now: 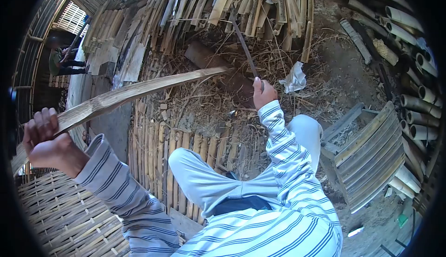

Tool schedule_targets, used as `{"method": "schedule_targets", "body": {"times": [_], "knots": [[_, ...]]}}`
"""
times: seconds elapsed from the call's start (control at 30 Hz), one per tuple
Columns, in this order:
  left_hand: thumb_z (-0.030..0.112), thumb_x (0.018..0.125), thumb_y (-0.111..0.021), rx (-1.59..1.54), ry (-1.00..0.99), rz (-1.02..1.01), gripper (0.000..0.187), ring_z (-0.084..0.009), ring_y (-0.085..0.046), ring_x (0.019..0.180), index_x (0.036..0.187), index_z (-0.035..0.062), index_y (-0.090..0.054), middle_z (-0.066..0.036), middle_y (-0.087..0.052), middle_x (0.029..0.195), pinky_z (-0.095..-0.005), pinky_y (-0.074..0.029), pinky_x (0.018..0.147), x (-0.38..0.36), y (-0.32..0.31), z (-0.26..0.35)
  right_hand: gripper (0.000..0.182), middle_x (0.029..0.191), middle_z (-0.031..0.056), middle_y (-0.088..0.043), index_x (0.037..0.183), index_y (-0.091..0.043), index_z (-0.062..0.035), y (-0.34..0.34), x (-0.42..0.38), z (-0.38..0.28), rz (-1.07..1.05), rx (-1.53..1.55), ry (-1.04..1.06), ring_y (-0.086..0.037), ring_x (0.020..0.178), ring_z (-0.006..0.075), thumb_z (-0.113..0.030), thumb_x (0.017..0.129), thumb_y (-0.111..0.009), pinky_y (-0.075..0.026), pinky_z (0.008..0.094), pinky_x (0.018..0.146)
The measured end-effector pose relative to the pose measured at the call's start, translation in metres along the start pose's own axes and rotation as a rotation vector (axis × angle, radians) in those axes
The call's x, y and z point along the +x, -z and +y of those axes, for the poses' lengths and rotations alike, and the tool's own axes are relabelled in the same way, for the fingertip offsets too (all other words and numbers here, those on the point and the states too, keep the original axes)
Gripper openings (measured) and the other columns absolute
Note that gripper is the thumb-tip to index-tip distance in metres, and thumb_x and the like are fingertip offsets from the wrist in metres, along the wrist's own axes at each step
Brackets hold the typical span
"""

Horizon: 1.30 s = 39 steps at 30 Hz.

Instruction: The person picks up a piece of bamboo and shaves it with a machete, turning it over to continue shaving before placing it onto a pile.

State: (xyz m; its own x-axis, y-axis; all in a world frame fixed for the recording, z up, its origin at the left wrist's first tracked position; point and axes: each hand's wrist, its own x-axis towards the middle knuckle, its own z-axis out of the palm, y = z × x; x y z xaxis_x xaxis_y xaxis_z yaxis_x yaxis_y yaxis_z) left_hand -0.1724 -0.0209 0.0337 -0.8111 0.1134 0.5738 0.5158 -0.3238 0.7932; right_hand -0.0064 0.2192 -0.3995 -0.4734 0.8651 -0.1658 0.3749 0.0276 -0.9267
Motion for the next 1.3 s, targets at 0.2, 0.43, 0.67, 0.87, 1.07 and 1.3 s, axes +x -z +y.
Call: {"method": "schedule_targets", "body": {"times": [0.2, 0.43, 0.67, 0.87, 1.07, 1.3], "knots": [[0.015, 0.077, -0.043, 0.011, 0.011, 0.173, 0.029, -0.0107, -0.020, 0.044, 0.055, 0.0160, -0.023, 0.001, -0.021, 0.051, -0.0245, -0.019, 0.044, -0.015, -0.026, -0.035, 0.044, 0.072, 0.0169, -0.063, 0.084, -0.062, -0.0035, -0.003, -0.009, -0.015, -0.007, -0.052, 0.084, -0.062, 0.073, 0.0377, -0.043, 0.094, -0.045, -0.047, 0.0423, 0.069], [0.016, 0.076, -0.042, -0.037, 0.016, 0.185, 0.028, -0.0100, -0.019, 0.042, 0.055, 0.0156, -0.023, 0.001, -0.021, 0.050, -0.0243, -0.018, 0.044, -0.015, -0.011, -0.036, 0.041, 0.071, 0.0206, -0.063, 0.091, -0.061, -0.0019, -0.015, -0.038, -0.097, -0.067, -0.082, 0.197, -0.063, 0.071, 0.0399, -0.039, 0.095, -0.046, -0.050, 0.0465, 0.066], [0.016, 0.078, -0.040, -0.006, 0.033, 0.144, 0.028, -0.0099, -0.019, 0.041, 0.055, 0.0155, -0.024, 0.001, -0.023, 0.050, -0.0245, -0.019, 0.044, -0.017, -0.011, -0.035, 0.045, 0.077, 0.0264, -0.063, 0.096, -0.060, -0.0040, -0.115, -0.029, -0.045, -0.272, -0.343, 0.207, -0.061, 0.075, 0.0455, -0.045, 0.093, -0.042, -0.051, 0.0512, 0.068], [0.016, 0.077, -0.039, -0.015, 0.046, 0.212, 0.027, -0.0095, -0.020, 0.039, 0.056, 0.0169, -0.023, 0.001, -0.022, 0.048, -0.0242, -0.020, 0.043, -0.021, -0.002, -0.038, 0.037, 0.065, 0.0210, -0.060, 0.090, -0.056, -0.0046, -0.075, -0.002, -0.113, -0.004, -0.255, 0.293, -0.058, 0.066, 0.0453, -0.039, 0.095, -0.044, -0.049, 0.0494, 0.061], [0.015, 0.077, -0.038, 0.010, 0.051, 0.214, 0.026, -0.0093, -0.019, 0.040, 0.056, 0.0170, -0.023, 0.001, -0.022, 0.048, -0.0249, -0.020, 0.042, -0.015, -0.013, -0.040, 0.030, 0.061, 0.0189, -0.059, 0.089, -0.057, -0.0036, -0.062, -0.043, -0.110, -0.023, -0.051, 0.452, -0.063, 0.061, 0.0374, -0.031, 0.094, -0.047, -0.051, 0.0430, 0.055], [0.014, 0.078, -0.036, -0.057, 0.109, 0.181, 0.026, -0.0109, -0.017, 0.042, 0.056, 0.0161, -0.023, 0.001, -0.020, 0.049, -0.0262, -0.020, 0.042, -0.022, -0.009, -0.066, 0.038, 0.064, 0.0198, -0.061, 0.090, -0.057, -0.0056, -0.052, -0.013, -0.135, -0.026, -0.224, 0.297, -0.059, 0.065, 0.0444, -0.041, 0.094, -0.045, -0.050, 0.0489, 0.065]]}}
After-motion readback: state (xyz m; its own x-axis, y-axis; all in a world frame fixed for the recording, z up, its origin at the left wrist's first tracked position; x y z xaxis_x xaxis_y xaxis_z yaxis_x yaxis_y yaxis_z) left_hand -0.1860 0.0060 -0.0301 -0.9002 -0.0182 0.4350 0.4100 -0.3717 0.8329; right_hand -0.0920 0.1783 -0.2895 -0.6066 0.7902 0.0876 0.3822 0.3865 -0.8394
